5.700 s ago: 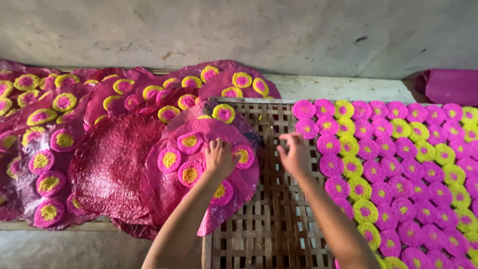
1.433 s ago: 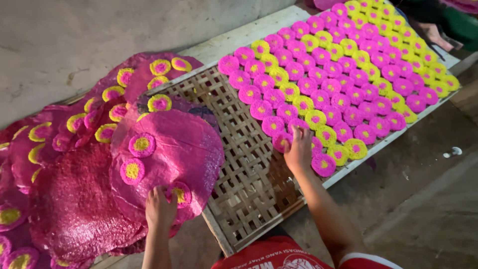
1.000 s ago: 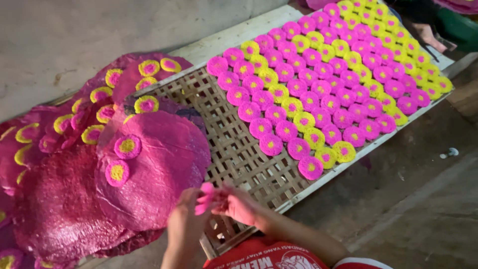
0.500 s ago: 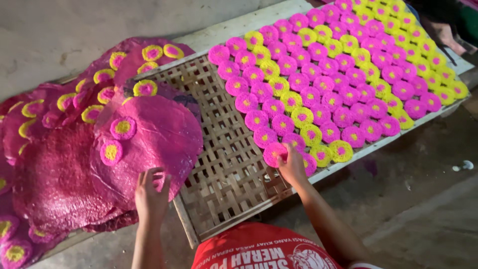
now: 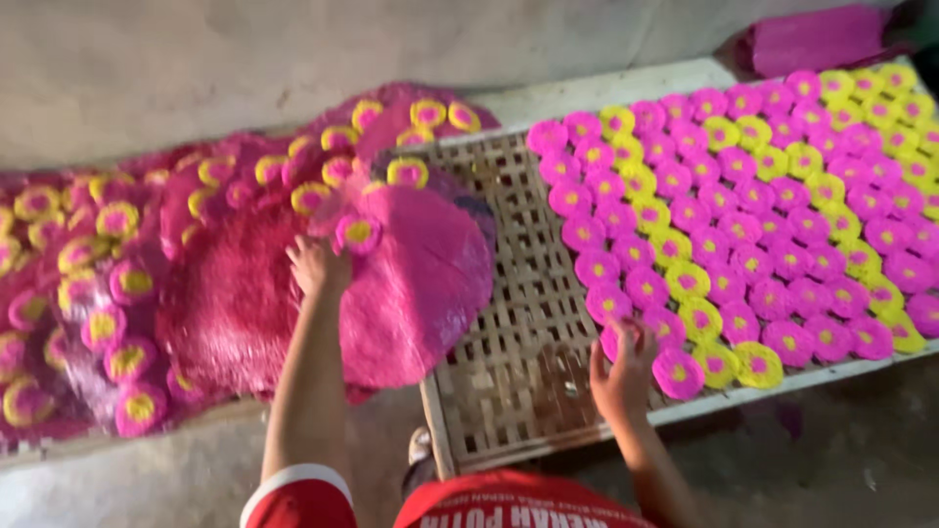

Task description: The person places small pink and yellow circular crackers onto larger pink sheets and a woven tray.

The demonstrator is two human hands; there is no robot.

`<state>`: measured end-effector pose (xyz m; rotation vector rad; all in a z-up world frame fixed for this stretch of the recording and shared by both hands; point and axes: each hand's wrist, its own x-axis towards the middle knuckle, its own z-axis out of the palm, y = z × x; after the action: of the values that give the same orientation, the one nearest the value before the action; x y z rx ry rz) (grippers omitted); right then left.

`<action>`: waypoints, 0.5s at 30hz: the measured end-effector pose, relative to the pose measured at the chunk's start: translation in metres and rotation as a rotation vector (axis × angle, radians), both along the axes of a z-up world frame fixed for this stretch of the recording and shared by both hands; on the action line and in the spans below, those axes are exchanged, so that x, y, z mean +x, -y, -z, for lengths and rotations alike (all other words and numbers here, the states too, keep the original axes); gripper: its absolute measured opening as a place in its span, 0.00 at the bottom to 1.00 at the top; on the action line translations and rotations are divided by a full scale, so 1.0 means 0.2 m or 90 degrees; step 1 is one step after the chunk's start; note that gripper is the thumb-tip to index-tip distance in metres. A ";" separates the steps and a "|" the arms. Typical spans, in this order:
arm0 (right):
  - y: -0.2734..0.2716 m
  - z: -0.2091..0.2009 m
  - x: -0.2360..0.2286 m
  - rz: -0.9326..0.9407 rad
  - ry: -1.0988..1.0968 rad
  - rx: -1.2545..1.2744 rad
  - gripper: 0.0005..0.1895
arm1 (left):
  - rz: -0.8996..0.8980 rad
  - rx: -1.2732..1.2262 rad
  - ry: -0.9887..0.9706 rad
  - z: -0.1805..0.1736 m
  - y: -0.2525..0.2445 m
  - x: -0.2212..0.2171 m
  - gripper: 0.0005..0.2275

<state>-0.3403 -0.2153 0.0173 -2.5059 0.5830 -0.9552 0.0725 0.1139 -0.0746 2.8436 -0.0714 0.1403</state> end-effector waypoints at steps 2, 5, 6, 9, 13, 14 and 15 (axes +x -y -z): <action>-0.09 -0.01 0.06 -0.013 0.009 0.043 0.21 | 0.012 0.001 -0.062 0.07 0.06 0.09 0.22; -0.24 0.00 0.13 -0.040 -0.004 0.121 0.18 | -0.004 -0.063 0.023 0.13 0.09 0.12 0.22; -0.28 0.00 0.17 -0.060 0.013 0.139 0.16 | 0.016 -0.128 0.015 0.10 0.10 0.12 0.19; -0.37 -0.01 0.33 -0.128 0.033 0.262 0.15 | 0.098 -0.290 0.023 -0.06 0.18 0.07 0.12; -0.39 0.07 0.52 -0.255 -0.049 0.671 0.25 | 0.268 -0.322 0.004 -0.37 0.39 -0.21 0.08; -0.41 0.11 0.57 -0.252 0.012 0.842 0.25 | 0.310 -0.306 -0.031 -0.44 0.46 -0.32 0.09; -0.41 0.15 0.61 -0.247 0.083 1.010 0.26 | 0.404 -0.352 -0.023 -0.51 0.51 -0.46 0.06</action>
<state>-0.2175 -0.1325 -0.0120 -1.0309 0.4591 -0.2185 -0.0188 0.0113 0.0269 2.1506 -0.7822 -0.0290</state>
